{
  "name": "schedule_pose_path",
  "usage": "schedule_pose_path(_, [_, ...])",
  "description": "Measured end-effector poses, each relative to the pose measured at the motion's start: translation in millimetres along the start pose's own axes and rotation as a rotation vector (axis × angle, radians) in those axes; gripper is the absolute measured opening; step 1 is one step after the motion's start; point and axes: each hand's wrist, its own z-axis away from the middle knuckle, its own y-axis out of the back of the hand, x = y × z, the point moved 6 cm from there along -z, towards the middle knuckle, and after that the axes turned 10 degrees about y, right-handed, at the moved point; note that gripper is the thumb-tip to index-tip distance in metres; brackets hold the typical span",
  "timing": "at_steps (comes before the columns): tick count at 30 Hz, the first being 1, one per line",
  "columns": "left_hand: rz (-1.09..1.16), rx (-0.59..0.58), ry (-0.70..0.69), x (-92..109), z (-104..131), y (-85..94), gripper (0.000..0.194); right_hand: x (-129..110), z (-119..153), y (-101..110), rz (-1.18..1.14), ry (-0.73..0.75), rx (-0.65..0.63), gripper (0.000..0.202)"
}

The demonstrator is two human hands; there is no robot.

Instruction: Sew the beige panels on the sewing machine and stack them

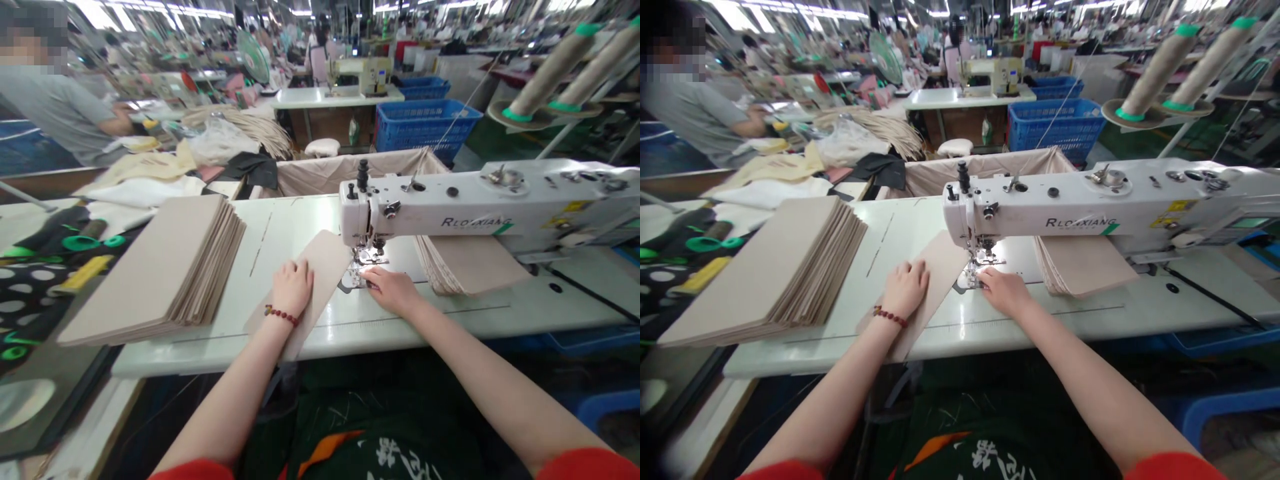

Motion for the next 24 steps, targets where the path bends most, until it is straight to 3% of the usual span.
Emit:
schedule_pose_path(4, [0.015, -0.016, -0.039, -40, 59, 3.2, 0.047, -12, 55, 16, -0.18, -0.06, 0.118, 0.032])
schedule_pose_path(7, [0.114, -0.047, -0.149, -39, 92, -0.8, 0.051, -19, 97, 12, -0.421, -0.154, 0.206, 0.02])
schedule_pose_path(11, [0.209, -0.106, -0.278, -1, 98, -8.0, 0.051, -19, 126, 0, -0.536, -0.293, 0.242, 0.024])
schedule_pose_path(15, [0.373, -0.135, -0.324, 37, 98, 2.3, 0.041, -13, 147, -2, -0.463, -0.396, 0.243, 0.023])
schedule_pose_path(19, [0.491, -0.232, -0.447, 75, 127, 11.2, 0.039, -13, 172, -11, -0.432, -0.471, 0.221, 0.021])
schedule_pose_path(22, [0.466, -0.254, -0.545, 104, 148, 6.3, 0.046, -18, 182, -23, -0.482, -0.487, 0.231, 0.018])
schedule_pose_path(24, [0.469, -0.249, -0.561, 116, 151, 3.0, 0.036, -20, 184, -26, -0.529, -0.492, 0.263, 0.018])
